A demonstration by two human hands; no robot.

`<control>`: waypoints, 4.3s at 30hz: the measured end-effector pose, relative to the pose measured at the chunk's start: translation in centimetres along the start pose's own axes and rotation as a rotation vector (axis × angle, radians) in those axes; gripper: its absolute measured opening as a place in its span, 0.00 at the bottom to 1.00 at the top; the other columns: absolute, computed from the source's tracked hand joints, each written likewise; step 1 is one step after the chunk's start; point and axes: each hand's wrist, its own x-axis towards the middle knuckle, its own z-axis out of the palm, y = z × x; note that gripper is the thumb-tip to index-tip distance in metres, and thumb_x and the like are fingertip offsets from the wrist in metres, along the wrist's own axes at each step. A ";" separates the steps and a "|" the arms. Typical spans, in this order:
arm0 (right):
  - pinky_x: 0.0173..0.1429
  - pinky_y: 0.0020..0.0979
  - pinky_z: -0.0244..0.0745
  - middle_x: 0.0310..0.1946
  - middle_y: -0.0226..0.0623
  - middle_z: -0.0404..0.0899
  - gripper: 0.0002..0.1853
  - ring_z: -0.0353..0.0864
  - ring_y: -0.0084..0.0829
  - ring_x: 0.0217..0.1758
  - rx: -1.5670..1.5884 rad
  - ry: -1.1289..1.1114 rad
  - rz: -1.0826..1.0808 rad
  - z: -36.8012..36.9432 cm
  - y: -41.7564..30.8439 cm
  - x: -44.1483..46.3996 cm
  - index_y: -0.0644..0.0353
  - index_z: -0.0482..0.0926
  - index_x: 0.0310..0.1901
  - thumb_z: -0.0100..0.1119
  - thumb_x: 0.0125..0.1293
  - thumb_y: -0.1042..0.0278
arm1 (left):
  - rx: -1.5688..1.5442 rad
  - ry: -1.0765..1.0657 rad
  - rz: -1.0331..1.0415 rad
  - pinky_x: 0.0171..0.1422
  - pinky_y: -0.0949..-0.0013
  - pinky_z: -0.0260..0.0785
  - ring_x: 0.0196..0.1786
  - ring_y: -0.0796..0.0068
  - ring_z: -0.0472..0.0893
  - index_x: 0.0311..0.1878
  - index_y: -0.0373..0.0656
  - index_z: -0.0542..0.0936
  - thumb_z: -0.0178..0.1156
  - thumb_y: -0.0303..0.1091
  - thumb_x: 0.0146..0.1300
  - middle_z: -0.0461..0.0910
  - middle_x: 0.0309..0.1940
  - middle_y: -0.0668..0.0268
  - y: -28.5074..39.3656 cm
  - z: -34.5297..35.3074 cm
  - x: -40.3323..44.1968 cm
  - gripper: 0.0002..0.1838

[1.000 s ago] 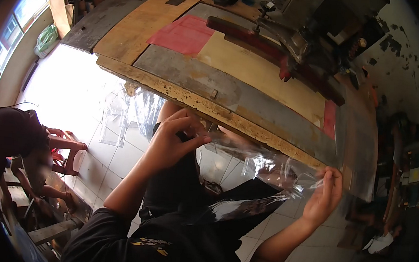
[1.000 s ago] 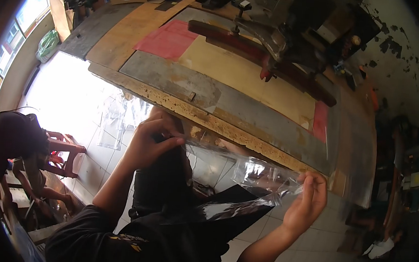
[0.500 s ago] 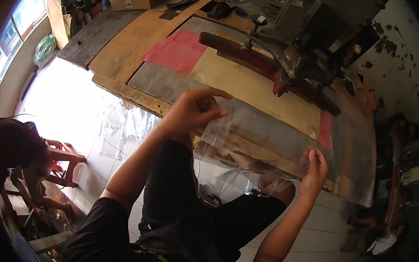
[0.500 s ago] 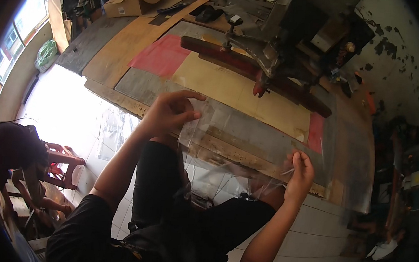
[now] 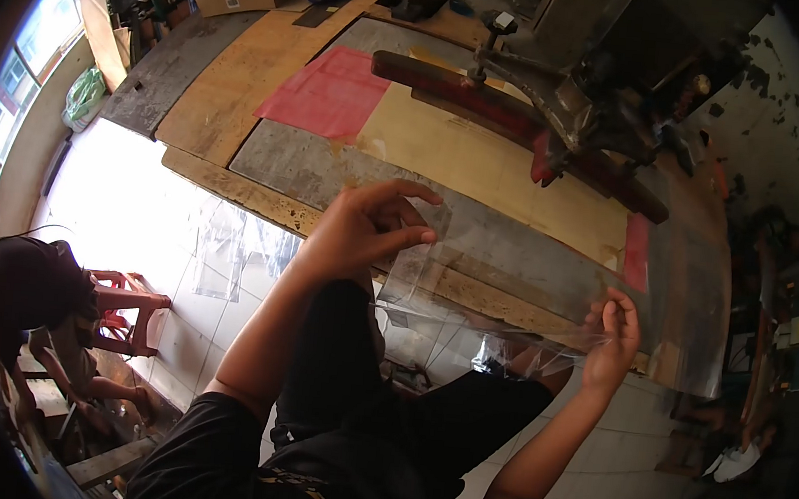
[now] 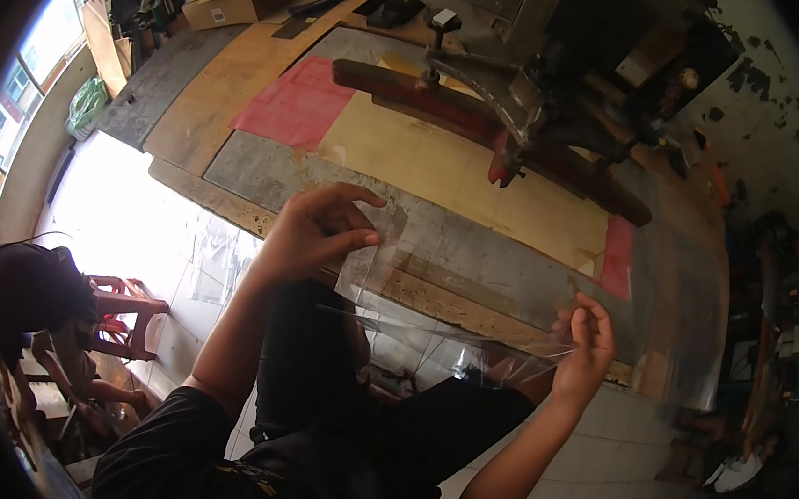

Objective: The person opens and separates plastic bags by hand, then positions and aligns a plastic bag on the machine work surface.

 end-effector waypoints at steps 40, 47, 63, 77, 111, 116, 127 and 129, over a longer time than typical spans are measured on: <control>0.54 0.26 0.79 0.43 0.30 0.84 0.16 0.83 0.21 0.45 0.051 -0.185 -0.059 -1.0 0.3 0.1 0.62 0.83 0.61 0.71 0.76 0.69 | -0.085 -0.020 0.063 0.47 0.78 0.77 0.40 0.88 0.86 0.63 0.40 0.87 0.73 0.26 0.71 0.91 0.39 0.67 -0.7 -0.1 -0.4 0.18; 0.56 0.25 0.82 0.47 0.32 0.84 0.18 0.85 0.22 0.49 -0.215 -0.364 -0.029 -1.9 -2.7 0.1 0.66 0.83 0.64 0.71 0.76 0.75 | -0.036 -0.039 0.012 0.55 0.75 0.79 0.45 0.83 0.89 0.68 0.39 0.84 0.74 0.23 0.70 0.91 0.38 0.69 -1.0 -1.0 0.1 0.23; 0.55 0.29 0.89 0.47 0.37 0.85 0.11 0.87 0.27 0.49 -0.452 -0.620 -0.248 -1.0 -6.8 0.7 0.66 0.89 0.55 0.67 0.74 0.81 | -0.106 -0.106 0.011 0.53 0.79 0.77 0.46 0.86 0.86 0.68 0.36 0.82 0.72 0.24 0.73 0.88 0.42 0.70 -1.2 -1.8 0.4 0.22; 0.50 0.33 0.81 0.37 0.38 0.86 0.07 0.88 0.34 0.42 -0.844 -0.764 -0.237 -1.1 -9.5 1.5 0.67 0.85 0.39 0.74 0.68 0.74 | -0.150 -0.103 0.095 0.39 0.82 0.67 0.34 0.93 0.76 0.65 0.38 0.86 0.74 0.27 0.72 0.80 0.31 0.78 -1.2 -1.3 0.4 0.19; 0.45 0.26 0.82 0.36 0.34 0.93 0.08 0.89 0.21 0.39 -0.674 -0.649 0.014 -2.7 -9.9 1.7 0.67 0.91 0.41 0.75 0.72 0.69 | -0.049 -0.127 0.028 0.41 0.80 0.73 0.34 0.91 0.81 0.65 0.36 0.85 0.75 0.25 0.70 0.87 0.31 0.75 -1.0 -1.6 0.2 0.21; 0.43 0.24 0.81 0.36 0.36 0.93 0.08 0.87 0.19 0.38 -0.583 -0.643 0.136 -2.7 -9.8 1.5 0.69 0.90 0.39 0.75 0.71 0.71 | -0.066 -0.148 0.035 0.38 0.80 0.71 0.32 0.91 0.80 0.64 0.36 0.85 0.74 0.25 0.70 0.86 0.32 0.75 -0.9 -1.7 0.2 0.21; 0.37 0.25 0.75 0.30 0.31 0.89 0.11 0.80 0.16 0.32 -0.668 -0.657 0.138 -2.6 -8.9 1.4 0.66 0.87 0.34 0.79 0.68 0.69 | -0.084 -0.160 0.015 0.34 0.80 0.68 0.31 0.91 0.78 0.63 0.34 0.84 0.75 0.23 0.69 0.84 0.32 0.75 -0.9 -1.6 0.2 0.20; 0.36 0.25 0.74 0.29 0.29 0.87 0.11 0.78 0.15 0.30 -0.688 -0.631 0.076 -2.5 -9.0 1.0 0.66 0.86 0.33 0.79 0.68 0.69 | -0.099 -0.159 0.004 0.34 0.80 0.68 0.30 0.91 0.77 0.63 0.34 0.84 0.75 0.23 0.69 0.84 0.31 0.75 -1.0 -1.6 0.2 0.20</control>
